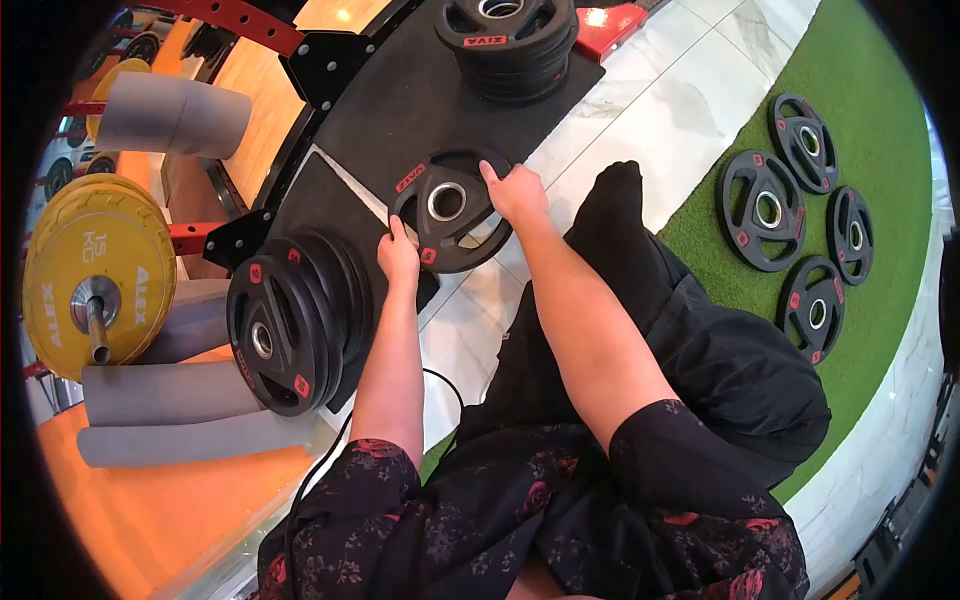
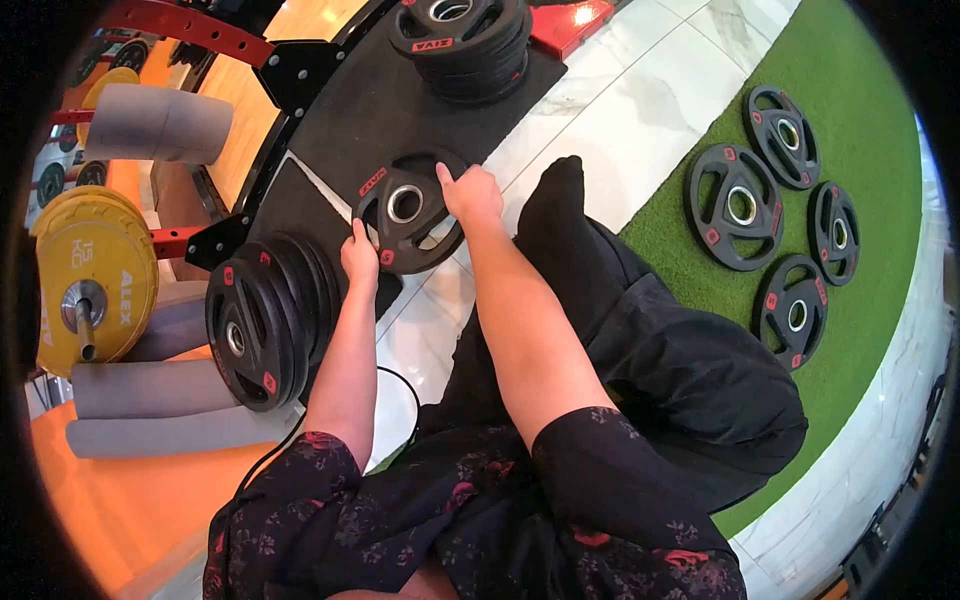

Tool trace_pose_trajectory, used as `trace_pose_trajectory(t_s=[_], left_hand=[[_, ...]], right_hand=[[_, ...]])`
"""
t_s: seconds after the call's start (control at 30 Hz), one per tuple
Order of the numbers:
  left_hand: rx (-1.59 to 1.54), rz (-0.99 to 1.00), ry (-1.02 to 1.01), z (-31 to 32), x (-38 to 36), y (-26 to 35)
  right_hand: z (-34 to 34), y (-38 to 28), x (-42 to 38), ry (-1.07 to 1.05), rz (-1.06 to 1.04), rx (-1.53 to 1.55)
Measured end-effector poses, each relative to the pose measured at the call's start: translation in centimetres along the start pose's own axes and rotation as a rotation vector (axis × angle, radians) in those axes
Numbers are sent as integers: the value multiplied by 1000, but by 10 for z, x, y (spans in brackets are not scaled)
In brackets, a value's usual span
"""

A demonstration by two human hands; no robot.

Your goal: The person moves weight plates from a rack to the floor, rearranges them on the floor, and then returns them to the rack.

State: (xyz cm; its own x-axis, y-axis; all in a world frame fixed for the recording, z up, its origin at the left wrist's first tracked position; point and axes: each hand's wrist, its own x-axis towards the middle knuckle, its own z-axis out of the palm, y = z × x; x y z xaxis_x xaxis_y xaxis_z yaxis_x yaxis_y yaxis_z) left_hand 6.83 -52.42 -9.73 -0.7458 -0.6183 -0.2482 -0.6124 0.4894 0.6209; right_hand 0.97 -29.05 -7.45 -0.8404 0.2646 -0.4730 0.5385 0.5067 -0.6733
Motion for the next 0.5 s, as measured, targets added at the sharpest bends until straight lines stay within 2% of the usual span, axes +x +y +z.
trace_pose_trajectory(t_s=[0.07,0.17,0.23,0.3,0.33,0.4,0.5], left_hand=[[20,29,64,-3,4,-11],[-209,39,69,-20,4,-7],[-329,105,84,-39,-2,15],[-468,145,81,-54,2,36],[-501,156,50,-62,-5,55],[-599,212,-18,-70,-13,86],[-572,274,-74,-66,-51,140]], right_hand=[[-5,-3,-3,-26,-13,26],[-18,-23,-20,-15,-88,74],[-31,-35,-29,41,-136,93],[-48,-43,-36,117,-333,190],[-64,-45,-39,135,-333,182],[-103,-49,-50,24,-330,296],[-157,-38,-70,278,-367,160]])
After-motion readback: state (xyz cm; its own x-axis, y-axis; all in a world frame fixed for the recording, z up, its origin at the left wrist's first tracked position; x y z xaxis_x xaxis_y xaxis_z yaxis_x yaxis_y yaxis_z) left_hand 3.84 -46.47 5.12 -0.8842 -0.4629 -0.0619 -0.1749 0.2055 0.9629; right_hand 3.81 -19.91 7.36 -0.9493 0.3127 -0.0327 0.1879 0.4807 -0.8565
